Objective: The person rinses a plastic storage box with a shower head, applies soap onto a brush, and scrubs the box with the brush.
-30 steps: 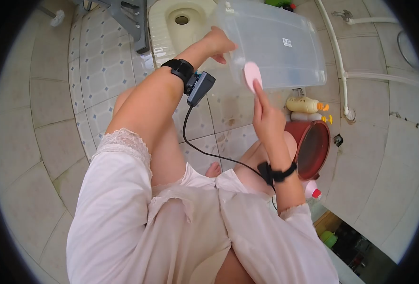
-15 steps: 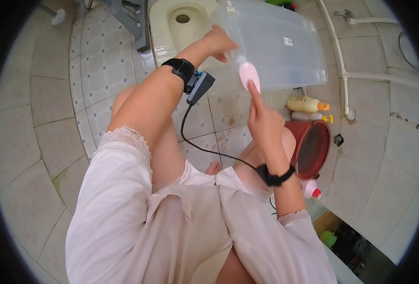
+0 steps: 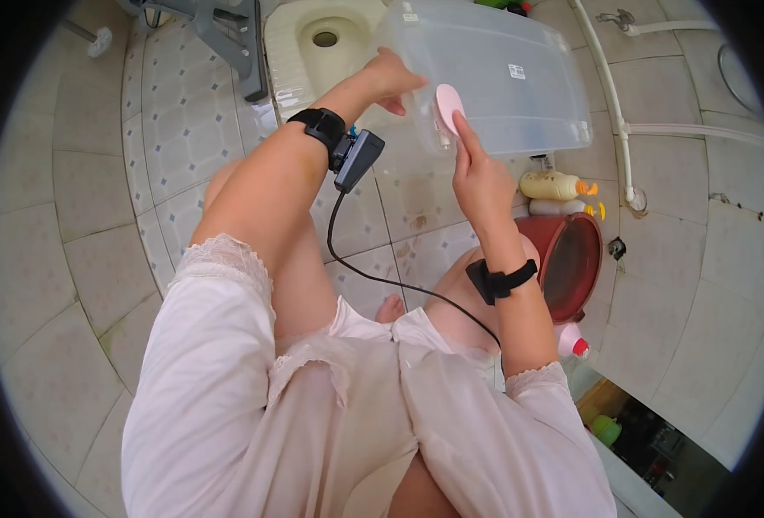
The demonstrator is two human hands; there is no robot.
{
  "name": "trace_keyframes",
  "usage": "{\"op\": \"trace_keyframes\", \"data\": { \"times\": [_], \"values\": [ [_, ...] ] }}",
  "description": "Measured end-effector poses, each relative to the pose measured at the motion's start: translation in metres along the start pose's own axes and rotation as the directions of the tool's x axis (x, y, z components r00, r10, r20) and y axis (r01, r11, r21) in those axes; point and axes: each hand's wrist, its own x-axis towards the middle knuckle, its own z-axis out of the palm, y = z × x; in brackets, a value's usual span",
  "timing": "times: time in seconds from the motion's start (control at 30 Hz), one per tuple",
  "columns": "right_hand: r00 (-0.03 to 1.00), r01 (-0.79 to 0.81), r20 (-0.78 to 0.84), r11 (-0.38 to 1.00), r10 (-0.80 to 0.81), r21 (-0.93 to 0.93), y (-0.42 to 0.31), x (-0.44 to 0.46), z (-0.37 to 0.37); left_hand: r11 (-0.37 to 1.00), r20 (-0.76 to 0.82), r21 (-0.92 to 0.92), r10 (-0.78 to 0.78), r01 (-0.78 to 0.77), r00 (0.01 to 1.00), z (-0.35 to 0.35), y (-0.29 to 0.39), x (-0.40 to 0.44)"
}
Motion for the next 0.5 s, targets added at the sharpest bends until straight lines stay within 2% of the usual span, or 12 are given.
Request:
{"op": "trace_keyframes", "data": {
  "times": [0.13, 0.2, 0.23, 0.27, 0.33, 0.4, 0.43, 0.5],
  "values": [
    [0.999, -0.027, 0.019, 0.999, 0.028, -0.036, 0.022, -0.010, -0.007, 0.999, 0.008, -0.039, 0.022, -0.022, 1.000, -0.002, -0.001, -0.003],
    [0.986, -0.163, -0.018, 0.986, 0.164, 0.025, 0.040, -0.019, -0.005, 0.999, -0.005, -0.030, 0.035, -0.035, 0.999, 0.000, -0.003, -0.002],
    [0.986, -0.165, -0.018, 0.986, 0.165, 0.023, 0.037, -0.017, -0.005, 0.999, -0.003, -0.030, 0.035, -0.035, 0.999, 0.000, -0.002, 0.000],
    [0.986, -0.107, -0.106, 0.978, 0.128, 0.178, 0.031, -0.014, -0.002, 1.000, 0.012, -0.009, 0.022, -0.022, 1.000, -0.001, -0.001, 0.001],
    [0.975, -0.031, -0.199, 0.945, 0.101, 0.325, 0.012, -0.006, 0.003, 1.000, 0.022, 0.015, 0.008, -0.009, 1.000, -0.001, -0.001, 0.001],
    [0.964, -0.267, 0.055, 0.942, 0.261, 0.204, -0.016, 0.006, -0.007, 1.000, -0.016, 0.008, 0.005, -0.005, 1.000, 0.000, 0.000, -0.001],
    [0.964, -0.265, 0.053, 0.941, 0.260, 0.208, -0.005, 0.009, 0.005, 1.000, -0.019, 0.011, 0.006, -0.006, 1.000, 0.000, -0.001, -0.002],
    [0.961, -0.199, -0.107, 0.907, 0.255, 0.371, 0.033, 0.010, 0.033, 0.999, -0.017, -0.028, 0.026, -0.026, 1.000, 0.000, -0.004, 0.000]
  ]
}}
